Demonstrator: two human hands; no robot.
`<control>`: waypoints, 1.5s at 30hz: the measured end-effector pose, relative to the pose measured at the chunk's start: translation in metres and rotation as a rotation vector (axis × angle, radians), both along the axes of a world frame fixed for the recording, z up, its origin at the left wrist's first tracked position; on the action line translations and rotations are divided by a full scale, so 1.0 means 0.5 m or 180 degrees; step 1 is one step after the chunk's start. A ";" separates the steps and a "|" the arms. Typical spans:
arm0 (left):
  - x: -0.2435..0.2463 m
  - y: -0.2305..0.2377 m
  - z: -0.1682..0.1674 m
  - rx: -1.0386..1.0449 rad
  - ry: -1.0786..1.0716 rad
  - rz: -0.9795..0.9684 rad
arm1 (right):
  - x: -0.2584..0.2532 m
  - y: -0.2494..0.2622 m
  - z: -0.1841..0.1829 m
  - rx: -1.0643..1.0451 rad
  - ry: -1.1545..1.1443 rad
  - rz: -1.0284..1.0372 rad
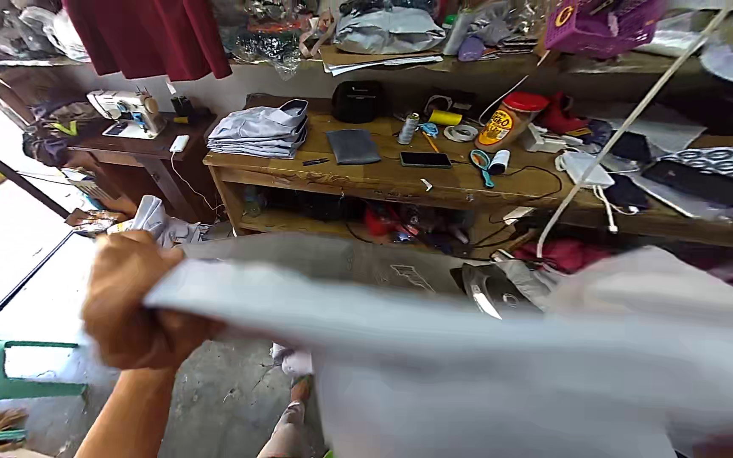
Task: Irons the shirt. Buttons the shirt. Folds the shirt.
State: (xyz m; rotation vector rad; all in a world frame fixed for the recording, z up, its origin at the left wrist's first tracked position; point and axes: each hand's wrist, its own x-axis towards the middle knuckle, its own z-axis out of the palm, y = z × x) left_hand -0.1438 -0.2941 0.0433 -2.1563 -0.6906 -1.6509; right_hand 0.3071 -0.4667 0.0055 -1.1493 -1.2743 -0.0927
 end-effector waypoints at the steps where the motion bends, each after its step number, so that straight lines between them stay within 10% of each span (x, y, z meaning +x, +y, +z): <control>1: -0.005 -0.002 -0.032 -0.0065 0.0100 -0.0165 | -0.029 -0.012 -0.012 0.0041 -0.0280 -0.0040; 4: -0.028 -0.041 -0.050 -0.0154 0.0505 -0.0086 | -0.072 -0.024 -0.018 -0.0027 -0.1447 -0.0387; 8: -0.056 -0.062 -0.013 0.0063 0.0122 0.0293 | 0.011 -0.091 -0.033 -0.0003 -0.1039 -0.0260; 13: 0.080 0.187 -0.004 -0.0400 0.0512 0.0643 | 0.008 0.179 0.008 -0.0364 -0.1363 -0.1052; 19: 0.214 0.526 -0.290 -0.2650 0.1723 0.0580 | 0.020 0.495 -0.253 -0.2749 -0.1260 -0.0893; 28: 0.296 0.395 -0.555 -0.6162 0.1584 -0.1527 | -0.265 0.517 -0.478 -0.4019 0.0053 0.0857; 32: 0.301 0.401 -0.574 -0.6096 0.1591 -0.1994 | -0.301 0.529 -0.494 -0.4598 -0.0388 0.0523; 38: 0.292 0.371 -0.559 -0.5434 0.2167 -0.0544 | -0.305 0.550 -0.473 -0.4960 -0.0778 0.0424; 45: 0.309 0.341 -0.604 -0.4789 0.1481 -0.1085 | -0.300 0.558 -0.474 -0.5018 -0.0841 0.0439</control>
